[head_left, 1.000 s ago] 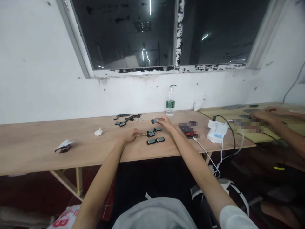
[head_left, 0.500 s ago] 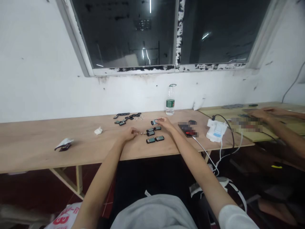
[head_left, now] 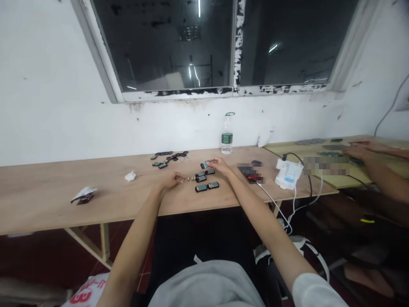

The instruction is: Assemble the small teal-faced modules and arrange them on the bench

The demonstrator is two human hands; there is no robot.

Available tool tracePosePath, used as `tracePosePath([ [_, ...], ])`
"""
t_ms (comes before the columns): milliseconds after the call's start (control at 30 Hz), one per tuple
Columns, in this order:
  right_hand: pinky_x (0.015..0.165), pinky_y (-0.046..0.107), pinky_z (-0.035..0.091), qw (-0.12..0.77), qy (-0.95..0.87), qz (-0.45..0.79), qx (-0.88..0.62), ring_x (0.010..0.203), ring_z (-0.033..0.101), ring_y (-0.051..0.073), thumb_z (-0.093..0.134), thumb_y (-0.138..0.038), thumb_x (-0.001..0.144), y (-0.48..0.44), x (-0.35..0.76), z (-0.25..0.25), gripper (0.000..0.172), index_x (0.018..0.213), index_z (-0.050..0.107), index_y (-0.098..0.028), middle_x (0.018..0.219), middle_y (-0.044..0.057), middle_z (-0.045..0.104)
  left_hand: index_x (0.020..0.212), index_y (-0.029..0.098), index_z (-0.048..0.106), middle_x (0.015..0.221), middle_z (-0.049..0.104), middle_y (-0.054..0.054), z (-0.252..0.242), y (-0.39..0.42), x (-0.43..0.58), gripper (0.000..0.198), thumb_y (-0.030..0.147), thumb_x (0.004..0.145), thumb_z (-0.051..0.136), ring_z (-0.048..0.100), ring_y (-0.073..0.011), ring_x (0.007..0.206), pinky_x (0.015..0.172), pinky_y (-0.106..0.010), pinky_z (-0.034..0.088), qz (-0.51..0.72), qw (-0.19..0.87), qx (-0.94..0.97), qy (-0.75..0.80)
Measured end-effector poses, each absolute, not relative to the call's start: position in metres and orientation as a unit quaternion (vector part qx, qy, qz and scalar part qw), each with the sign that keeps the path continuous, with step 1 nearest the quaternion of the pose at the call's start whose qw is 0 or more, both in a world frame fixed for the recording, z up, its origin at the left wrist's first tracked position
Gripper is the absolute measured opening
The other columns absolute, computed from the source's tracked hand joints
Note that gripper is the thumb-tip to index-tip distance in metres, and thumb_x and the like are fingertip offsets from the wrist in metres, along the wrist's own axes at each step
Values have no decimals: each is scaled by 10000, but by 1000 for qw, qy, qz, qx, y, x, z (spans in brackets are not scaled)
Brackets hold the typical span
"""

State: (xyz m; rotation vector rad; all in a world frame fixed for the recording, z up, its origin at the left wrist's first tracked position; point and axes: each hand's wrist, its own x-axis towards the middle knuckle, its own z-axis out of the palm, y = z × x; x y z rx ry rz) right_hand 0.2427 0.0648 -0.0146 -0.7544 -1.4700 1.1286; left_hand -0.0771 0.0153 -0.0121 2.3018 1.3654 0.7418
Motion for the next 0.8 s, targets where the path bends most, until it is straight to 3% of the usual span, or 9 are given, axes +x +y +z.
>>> tracePosePath([
  [233, 591, 250, 506, 526, -627, 493, -296, 664, 658, 155, 886, -440, 621, 63, 235, -18, 448, 885, 625, -189, 726, 12, 685, 1104, 155, 728, 1172, 689, -136, 11, 13, -34, 438, 520, 901, 599, 646, -270, 1051, 924, -394, 527, 331, 170, 831, 413],
  [333, 576, 240, 500, 539, -595, 513, -304, 642, 656, 149, 889, -420, 608, 59, 231, -17, 450, 845, 576, -200, 692, -10, 662, 1166, 175, 720, 1155, 653, -114, 22, 16, -4, 384, 453, 948, 568, 620, -251, 1053, 931, -386, 518, 355, 106, 846, 384],
  [633, 539, 220, 482, 524, -552, 581, -289, 623, 630, 125, 893, -345, 584, 53, 230, -13, 410, 812, 588, -192, 722, -2, 668, 1058, 159, 772, 1049, 683, -108, 11, 38, 32, 225, 277, 903, 661, 603, -272, 1056, 974, -396, 490, 386, 61, 818, 421],
  [800, 549, 236, 507, 512, -558, 573, -314, 624, 621, 140, 888, -340, 605, 53, 229, -13, 355, 774, 616, -189, 674, 6, 653, 976, 155, 770, 1107, 711, -136, 0, 43, 30, 186, 292, 878, 690, 623, -297, 1109, 987, -456, 509, 420, 129, 790, 426],
])
